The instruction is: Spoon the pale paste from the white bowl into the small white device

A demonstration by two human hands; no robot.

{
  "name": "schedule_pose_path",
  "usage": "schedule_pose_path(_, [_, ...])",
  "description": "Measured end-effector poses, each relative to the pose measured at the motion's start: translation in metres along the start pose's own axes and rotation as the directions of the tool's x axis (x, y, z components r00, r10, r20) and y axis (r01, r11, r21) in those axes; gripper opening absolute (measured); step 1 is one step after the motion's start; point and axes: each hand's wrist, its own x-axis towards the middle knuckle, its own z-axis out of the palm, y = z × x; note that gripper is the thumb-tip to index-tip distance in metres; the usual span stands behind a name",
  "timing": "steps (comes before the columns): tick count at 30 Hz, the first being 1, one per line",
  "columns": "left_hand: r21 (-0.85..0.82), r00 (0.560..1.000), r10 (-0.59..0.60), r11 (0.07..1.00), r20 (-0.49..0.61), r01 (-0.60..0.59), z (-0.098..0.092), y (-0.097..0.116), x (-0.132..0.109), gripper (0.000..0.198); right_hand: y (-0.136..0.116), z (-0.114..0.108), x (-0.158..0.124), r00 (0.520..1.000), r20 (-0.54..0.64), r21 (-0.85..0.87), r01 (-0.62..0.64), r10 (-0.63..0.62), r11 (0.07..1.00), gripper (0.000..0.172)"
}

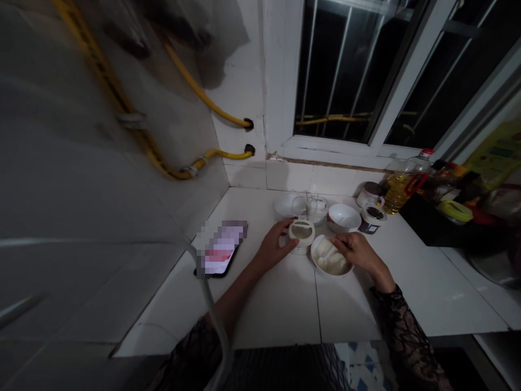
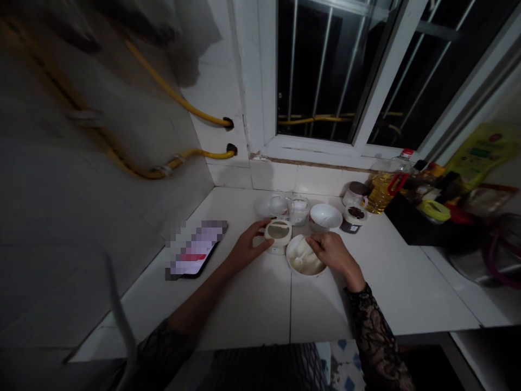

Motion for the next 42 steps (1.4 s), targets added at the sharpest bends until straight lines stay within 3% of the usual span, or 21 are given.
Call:
schedule_pose_path(5, [0.002,1.000,0.003,1.000,-0.003,-0.003,0.000,0.000,0.000,0.047,0.002,0.002,0.001,0.994,-0.007,0.245,-0.102,0.107,0.964,0.047])
schedule_pose_path(11, [0.007,1.000,0.003,1.000,0.006,-0.003,-0.001,-0.001,0.000,0.048,0.012,-0.005,0.004,0.952,0.005,0.503,-0.267,0.307,0.822,0.050])
schedule_pose_path(19, [0.012,1.000,0.011,1.000,0.026,-0.011,-0.001,-0.002,0.000,0.048,0.025,-0.001,0.011,0.869,0.078,0.653,-0.415,0.489,0.633,0.048])
schedule_pose_path(26, [-0.011,1.000,0.018,1.000,0.014,-0.018,0.001,-0.006,0.000,0.049,0.024,-0.001,0.020,0.837,0.030,0.718,-0.398,0.546,0.571,0.048])
schedule_pose_path(29, [-0.018,1.000,0.025,1.000,0.013,-0.025,0.001,-0.007,0.000,0.049,0.008,0.001,0.026,0.847,-0.186,0.643,-0.278,0.497,0.714,0.049])
schedule_pose_path(32, [-0.028,0.999,0.032,0.999,0.009,-0.032,0.002,-0.006,0.000,0.049,-0.017,0.007,0.029,0.835,-0.470,0.337,-0.131,0.287,0.932,0.049])
schedule_pose_path(34, [-0.032,0.999,0.035,0.999,0.007,-0.035,0.002,-0.005,0.000,0.049,-0.031,0.012,0.029,0.873,-0.484,0.033,-0.060,0.068,0.998,0.047])
schedule_pose_path(37, [-0.028,0.999,0.042,0.999,0.008,-0.042,0.002,-0.005,0.001,0.049,-0.040,0.015,0.026,0.920,-0.364,-0.261,0.046,-0.143,0.964,0.046])
schedule_pose_path(42, [-0.004,0.999,0.040,0.999,0.006,-0.040,0.001,-0.005,0.001,0.048,-0.016,-0.009,0.015,0.909,-0.406,-0.242,-0.007,-0.095,0.970,0.051])
